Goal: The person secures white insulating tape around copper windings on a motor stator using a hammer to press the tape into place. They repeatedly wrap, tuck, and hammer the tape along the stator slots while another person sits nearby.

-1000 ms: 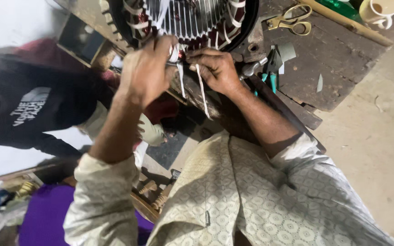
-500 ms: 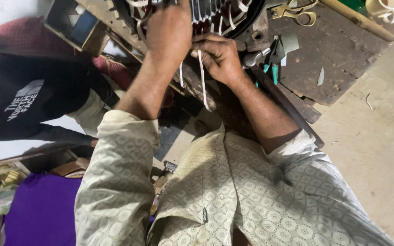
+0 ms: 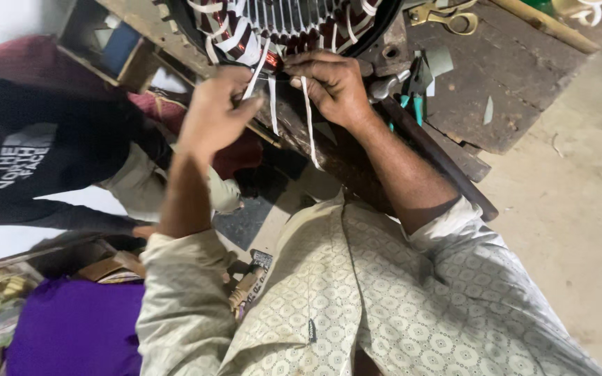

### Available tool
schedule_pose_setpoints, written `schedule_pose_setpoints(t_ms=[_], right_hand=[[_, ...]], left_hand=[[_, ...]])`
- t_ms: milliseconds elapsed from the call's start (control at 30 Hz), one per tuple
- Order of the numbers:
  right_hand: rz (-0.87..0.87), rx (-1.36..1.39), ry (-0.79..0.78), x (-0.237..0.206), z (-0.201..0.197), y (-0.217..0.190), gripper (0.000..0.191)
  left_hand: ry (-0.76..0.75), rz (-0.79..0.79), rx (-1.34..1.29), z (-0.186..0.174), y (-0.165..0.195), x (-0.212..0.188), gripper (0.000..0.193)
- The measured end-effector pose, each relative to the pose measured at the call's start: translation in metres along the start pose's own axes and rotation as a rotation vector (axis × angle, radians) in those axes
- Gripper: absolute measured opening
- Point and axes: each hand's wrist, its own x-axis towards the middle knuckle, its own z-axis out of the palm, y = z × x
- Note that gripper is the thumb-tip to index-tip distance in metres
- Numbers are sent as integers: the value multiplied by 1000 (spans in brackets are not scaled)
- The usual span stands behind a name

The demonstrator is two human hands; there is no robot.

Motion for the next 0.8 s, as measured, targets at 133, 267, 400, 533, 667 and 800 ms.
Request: schedule_pose_setpoints(t_ms=[133, 267, 400, 533, 667, 800], right_hand=[[4, 16, 3, 1, 0, -8, 11], [58, 23, 52, 1, 0, -13, 11], [56, 21, 114, 0, 3, -13, 8], [-15, 9, 169, 0, 9, -14, 8], [244, 244, 285, -3, 16, -17, 8], [314, 155, 338, -8, 16, -18, 13]], left_hand=[[62, -21, 227, 45, 18, 8, 11], [299, 661, 335, 21, 17, -8, 19], [137, 700, -45, -13, -1, -28, 35], [160, 786, -79, -4, -20, -21, 32], [61, 376, -144, 10, -24, -2, 30], [8, 346, 77, 17, 2, -1, 20]])
